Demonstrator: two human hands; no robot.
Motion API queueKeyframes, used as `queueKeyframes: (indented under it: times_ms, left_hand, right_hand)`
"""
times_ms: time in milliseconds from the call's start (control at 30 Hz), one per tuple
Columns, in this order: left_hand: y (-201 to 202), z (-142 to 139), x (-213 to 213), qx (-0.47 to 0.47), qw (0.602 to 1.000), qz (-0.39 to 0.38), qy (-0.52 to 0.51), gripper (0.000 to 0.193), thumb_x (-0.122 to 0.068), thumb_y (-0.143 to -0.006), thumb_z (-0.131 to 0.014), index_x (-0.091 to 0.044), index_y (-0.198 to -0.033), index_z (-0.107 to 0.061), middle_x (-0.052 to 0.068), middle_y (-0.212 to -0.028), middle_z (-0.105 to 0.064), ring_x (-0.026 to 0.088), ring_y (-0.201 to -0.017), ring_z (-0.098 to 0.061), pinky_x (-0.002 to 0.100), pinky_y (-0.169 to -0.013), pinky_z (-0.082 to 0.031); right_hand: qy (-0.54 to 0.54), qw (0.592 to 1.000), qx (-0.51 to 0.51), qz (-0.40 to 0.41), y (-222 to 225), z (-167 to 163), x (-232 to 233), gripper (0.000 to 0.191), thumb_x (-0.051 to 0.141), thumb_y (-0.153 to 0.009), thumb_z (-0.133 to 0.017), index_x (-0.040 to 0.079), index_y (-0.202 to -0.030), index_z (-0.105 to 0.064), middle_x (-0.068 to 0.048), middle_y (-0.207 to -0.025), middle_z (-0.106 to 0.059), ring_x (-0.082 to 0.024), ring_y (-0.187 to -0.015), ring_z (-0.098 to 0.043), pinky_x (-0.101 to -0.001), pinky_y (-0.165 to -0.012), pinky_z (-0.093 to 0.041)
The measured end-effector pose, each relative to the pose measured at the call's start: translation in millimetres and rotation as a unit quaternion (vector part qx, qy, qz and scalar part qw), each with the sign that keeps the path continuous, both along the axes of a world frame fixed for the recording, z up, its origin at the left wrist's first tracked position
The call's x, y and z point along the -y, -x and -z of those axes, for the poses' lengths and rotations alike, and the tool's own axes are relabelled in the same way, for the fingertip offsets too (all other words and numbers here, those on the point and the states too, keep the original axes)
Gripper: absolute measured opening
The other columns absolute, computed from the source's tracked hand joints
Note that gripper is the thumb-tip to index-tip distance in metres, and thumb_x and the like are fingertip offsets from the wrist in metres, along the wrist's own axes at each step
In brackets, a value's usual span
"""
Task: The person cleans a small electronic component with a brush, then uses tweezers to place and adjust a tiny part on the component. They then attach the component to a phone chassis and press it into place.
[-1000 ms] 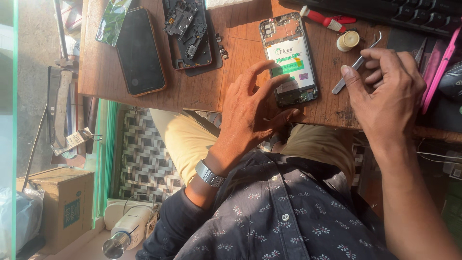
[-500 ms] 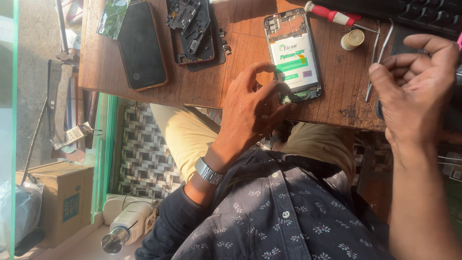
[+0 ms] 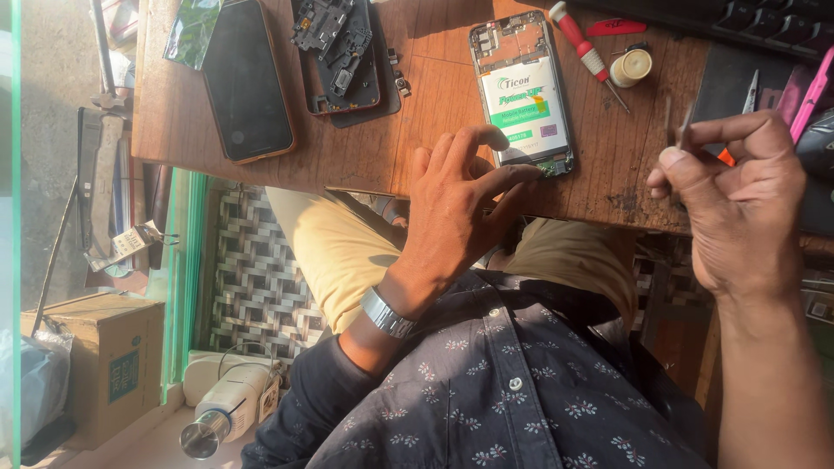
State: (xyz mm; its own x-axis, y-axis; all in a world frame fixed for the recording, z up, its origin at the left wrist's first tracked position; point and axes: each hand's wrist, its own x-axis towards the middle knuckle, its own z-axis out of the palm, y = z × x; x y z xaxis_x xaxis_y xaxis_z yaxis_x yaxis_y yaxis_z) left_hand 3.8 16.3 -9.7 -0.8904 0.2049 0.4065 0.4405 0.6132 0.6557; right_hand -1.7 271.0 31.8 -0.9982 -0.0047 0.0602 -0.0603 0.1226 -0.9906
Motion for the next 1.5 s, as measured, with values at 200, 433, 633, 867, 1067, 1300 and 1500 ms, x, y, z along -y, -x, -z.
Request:
queueKeyframes:
  times_ms: [200,433,633,867,1067,1300,1500]
  left_hand:
    - [1,0,9,0.015,0.999,0.022,-0.018,0.018,-0.020,-0.092,-0.078,-0.020,-0.110,-0.076,0.001,-0.115,-0.060,0.023,-0.105,-0.056,0.037,-0.088,-0.040]
    - [0,-1,14,0.015,0.999,0.030,-0.040,0.017,-0.019,-0.095,-0.075,-0.018,-0.112,-0.074,0.001,-0.112,-0.060,0.023,-0.102,-0.057,0.038,-0.091,-0.045]
    - [1,2,17,0.010,0.998,0.034,-0.042,0.021,-0.018,-0.092,-0.077,-0.018,-0.112,-0.073,0.001,-0.114,-0.060,0.023,-0.101,-0.056,0.038,-0.091,-0.044]
    - [2,4,16,0.009,0.999,0.033,-0.036,0.021,-0.017,-0.092,-0.077,-0.019,-0.113,-0.073,0.000,-0.115,-0.060,0.022,-0.102,-0.057,0.038,-0.091,-0.044]
    - [1,3,18,0.012,0.999,0.037,-0.033,0.021,-0.018,-0.092,-0.076,-0.019,-0.114,-0.073,0.001,-0.114,-0.060,0.022,-0.102,-0.057,0.038,-0.091,-0.043]
    - [2,4,17,0.009,0.999,0.036,-0.038,0.020,-0.018,-0.094,-0.076,-0.019,-0.114,-0.073,0.000,-0.115,-0.061,0.021,-0.101,-0.057,0.038,-0.091,-0.043]
    - [1,3,17,0.009,0.999,0.030,-0.034,0.021,-0.019,-0.093,-0.076,-0.020,-0.113,-0.074,0.001,-0.114,-0.061,0.022,-0.103,-0.057,0.038,-0.090,-0.043]
  right_hand:
    - [-0.211,0.975,-0.058,-0.048,-6,10,14,0.020,0.001,-0.102,-0.069,0.001,-0.115,-0.054,-0.011,-0.115,-0.066,-0.016,-0.099,-0.070,-0.0276,-0.086,-0.060]
    - [-0.389,0.903,-0.165,-0.076,-8,6,25,0.010,0.003,-0.101,-0.077,0.004,-0.108,-0.070,-0.008,-0.110,-0.073,-0.021,-0.097,-0.069,-0.0322,-0.086,-0.057]
    - [-0.392,0.901,-0.164,-0.089,-7,1,33,0.012,0.003,-0.100,-0.076,0.007,-0.112,-0.074,-0.006,-0.109,-0.073,-0.021,-0.100,-0.070,-0.0321,-0.087,-0.058]
    - [-0.389,0.907,-0.128,-0.097,-3,-4,33,0.015,-0.001,-0.098,-0.074,0.006,-0.111,-0.076,-0.006,-0.110,-0.074,-0.019,-0.101,-0.070,-0.0295,-0.083,-0.059]
    - [-0.418,0.890,-0.150,-0.100,-1,-6,34,0.015,-0.001,-0.099,-0.076,0.009,-0.110,-0.078,-0.004,-0.112,-0.074,-0.019,-0.102,-0.069,-0.0294,-0.084,-0.058]
    - [-0.465,0.850,-0.239,-0.061,-7,-9,43,0.027,-0.010,-0.083,-0.078,0.008,-0.103,-0.079,-0.006,-0.104,-0.072,-0.023,-0.092,-0.063,-0.0333,-0.079,-0.056]
    - [-0.488,0.835,-0.250,-0.050,-13,-7,46,0.034,-0.014,-0.083,-0.075,0.010,-0.106,-0.081,-0.004,-0.108,-0.072,-0.022,-0.095,-0.062,-0.0338,-0.082,-0.055]
